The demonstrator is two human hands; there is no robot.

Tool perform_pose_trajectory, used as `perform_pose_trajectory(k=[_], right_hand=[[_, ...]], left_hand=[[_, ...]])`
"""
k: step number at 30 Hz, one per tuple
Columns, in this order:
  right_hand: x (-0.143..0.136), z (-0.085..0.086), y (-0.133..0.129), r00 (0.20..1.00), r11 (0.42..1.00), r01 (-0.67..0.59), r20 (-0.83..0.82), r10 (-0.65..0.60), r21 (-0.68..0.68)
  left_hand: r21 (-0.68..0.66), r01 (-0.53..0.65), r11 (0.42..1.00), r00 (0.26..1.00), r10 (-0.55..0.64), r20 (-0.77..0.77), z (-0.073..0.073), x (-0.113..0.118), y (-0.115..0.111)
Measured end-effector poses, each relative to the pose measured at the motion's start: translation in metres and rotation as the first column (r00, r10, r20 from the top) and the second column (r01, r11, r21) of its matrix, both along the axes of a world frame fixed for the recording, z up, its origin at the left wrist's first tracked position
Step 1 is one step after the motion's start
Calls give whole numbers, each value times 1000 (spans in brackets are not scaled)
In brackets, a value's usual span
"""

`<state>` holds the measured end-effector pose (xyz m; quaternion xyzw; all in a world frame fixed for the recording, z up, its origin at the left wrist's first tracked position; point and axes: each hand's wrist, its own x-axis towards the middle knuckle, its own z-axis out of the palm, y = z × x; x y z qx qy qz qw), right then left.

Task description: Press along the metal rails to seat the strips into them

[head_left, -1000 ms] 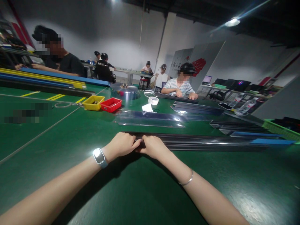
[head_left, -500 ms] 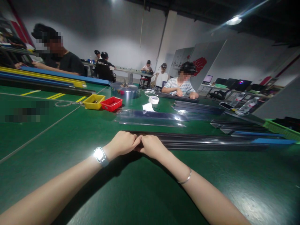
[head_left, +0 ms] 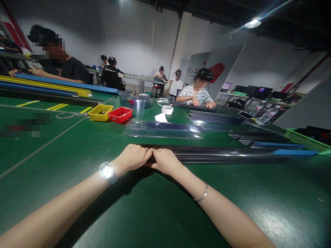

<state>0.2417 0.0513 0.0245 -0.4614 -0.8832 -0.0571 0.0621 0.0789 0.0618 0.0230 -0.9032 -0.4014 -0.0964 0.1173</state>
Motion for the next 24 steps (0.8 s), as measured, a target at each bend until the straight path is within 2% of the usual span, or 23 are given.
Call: perform_pose_trajectory(k=[6,24], right_hand=[[0,0,1,1000,1000,-1,5,1,-28],[2,5,-2,992,993,121,40,-121,-9]], left_hand=[[36,23,999,997,-20,-72,1,-1,1],[40,22,999,999,-21,-36,0,1,-1]])
